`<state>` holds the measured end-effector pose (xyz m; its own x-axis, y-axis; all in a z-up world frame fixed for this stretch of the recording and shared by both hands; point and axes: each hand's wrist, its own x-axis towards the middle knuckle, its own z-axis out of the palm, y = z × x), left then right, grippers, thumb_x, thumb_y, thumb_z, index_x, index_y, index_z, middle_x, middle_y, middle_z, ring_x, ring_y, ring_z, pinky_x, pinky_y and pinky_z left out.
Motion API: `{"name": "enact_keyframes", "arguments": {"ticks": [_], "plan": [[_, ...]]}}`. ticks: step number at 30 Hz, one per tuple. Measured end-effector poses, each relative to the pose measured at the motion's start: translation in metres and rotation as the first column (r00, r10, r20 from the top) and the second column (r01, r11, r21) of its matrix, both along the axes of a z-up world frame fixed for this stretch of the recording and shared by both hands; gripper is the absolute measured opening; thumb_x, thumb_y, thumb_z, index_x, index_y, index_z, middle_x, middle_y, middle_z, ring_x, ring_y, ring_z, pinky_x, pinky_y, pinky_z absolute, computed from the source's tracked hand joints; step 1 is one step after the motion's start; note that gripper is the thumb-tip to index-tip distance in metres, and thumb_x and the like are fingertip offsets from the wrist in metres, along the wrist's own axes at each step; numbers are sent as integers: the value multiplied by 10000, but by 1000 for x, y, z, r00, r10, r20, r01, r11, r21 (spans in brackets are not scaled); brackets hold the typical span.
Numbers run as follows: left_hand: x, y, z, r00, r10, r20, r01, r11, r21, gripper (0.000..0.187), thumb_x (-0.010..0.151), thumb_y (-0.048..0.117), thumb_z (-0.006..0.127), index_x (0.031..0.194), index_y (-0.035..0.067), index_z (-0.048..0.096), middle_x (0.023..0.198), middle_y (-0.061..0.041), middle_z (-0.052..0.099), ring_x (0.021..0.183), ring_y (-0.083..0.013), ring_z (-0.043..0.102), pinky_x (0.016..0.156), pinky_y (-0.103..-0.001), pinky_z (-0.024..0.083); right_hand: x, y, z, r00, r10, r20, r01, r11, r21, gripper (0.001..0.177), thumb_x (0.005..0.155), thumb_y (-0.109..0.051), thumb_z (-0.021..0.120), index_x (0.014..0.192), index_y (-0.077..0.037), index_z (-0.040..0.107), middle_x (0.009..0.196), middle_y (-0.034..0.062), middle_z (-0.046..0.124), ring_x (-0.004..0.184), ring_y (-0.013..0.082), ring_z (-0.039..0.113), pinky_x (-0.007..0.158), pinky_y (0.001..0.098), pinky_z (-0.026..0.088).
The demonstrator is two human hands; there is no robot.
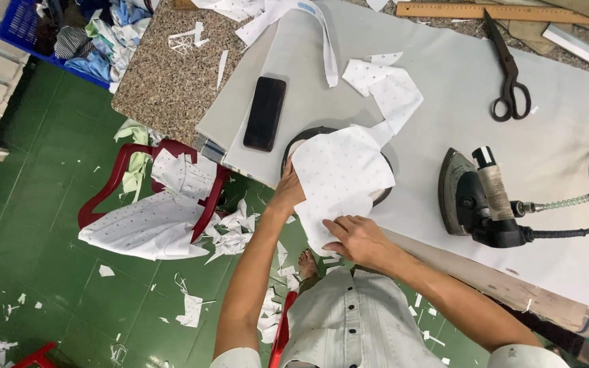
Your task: The person irons a piece of patterned white fabric on a curved pressing form, then cuts the fabric with scissors. They iron the cut piece on the table and use a ruler and blue marker to draw lines on the fabric.
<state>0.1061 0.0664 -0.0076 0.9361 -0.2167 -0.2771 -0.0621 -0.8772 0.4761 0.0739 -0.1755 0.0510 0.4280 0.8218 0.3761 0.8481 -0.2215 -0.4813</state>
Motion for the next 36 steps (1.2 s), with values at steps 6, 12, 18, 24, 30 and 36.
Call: {"name": "enact_keyframes", "arguments": {"ticks": [6,12,18,24,30,36], "plan": [[-1,-4,30,999,35,21,-34,999,-33,896,840,396,713,1587,78,334,1671,-131,273,1581,-264,94,1274,-471,-161,20,-33,-15,980,-171,105,184,975,-126,316,917,-301,696,1133,-72,719,909,111,698,867,261,713,745,353,575],[-4,-7,29,999,49,15,-47,995,-89,801,974,408,604,1604,47,265,1672,-152,249,1577,-259,98,1266,-481,-189,44,-153,-6,598,-586,547,716,697,-35,540,889,-368,776,1314,-40,711,1295,189,664,1306,358,607,1129,467,463],[-1,-10,51,999,31,-30,-33,996,-83,769,951,372,431,1616,141,123,1673,-120,238,1558,-229,151,1269,-451,-87,13,-221,11,567,-600,565,823,450,-347,886,898,-514,642,1489,134,516,1485,317,599,1355,447,588,1140,579,457],[-2,-7,41,999,-10,38,12,999,-51,704,978,243,406,1615,112,139,1667,-155,235,1565,-237,103,1266,-457,-100,43,-230,32,654,-702,283,633,302,-713,418,1036,-294,523,1347,-15,526,1118,112,718,871,369,703,586,494,609],[1,-13,62,998,38,-58,-42,996,-80,663,1025,388,298,1616,138,130,1658,-162,237,1560,-198,113,1252,-422,-150,134,-196,36,180,-815,-551,547,548,-633,359,1087,-375,528,1064,-17,522,1024,142,712,770,271,633,663,430,501],[-4,-8,41,999,48,-19,-49,995,-83,770,1006,361,438,1617,85,59,1672,-222,138,1571,-259,-5,1247,-435,-165,116,-145,106,252,-820,-514,402,572,-715,310,1005,-302,609,1219,-78,610,834,132,619,731,271,569,672,397,450]]}}
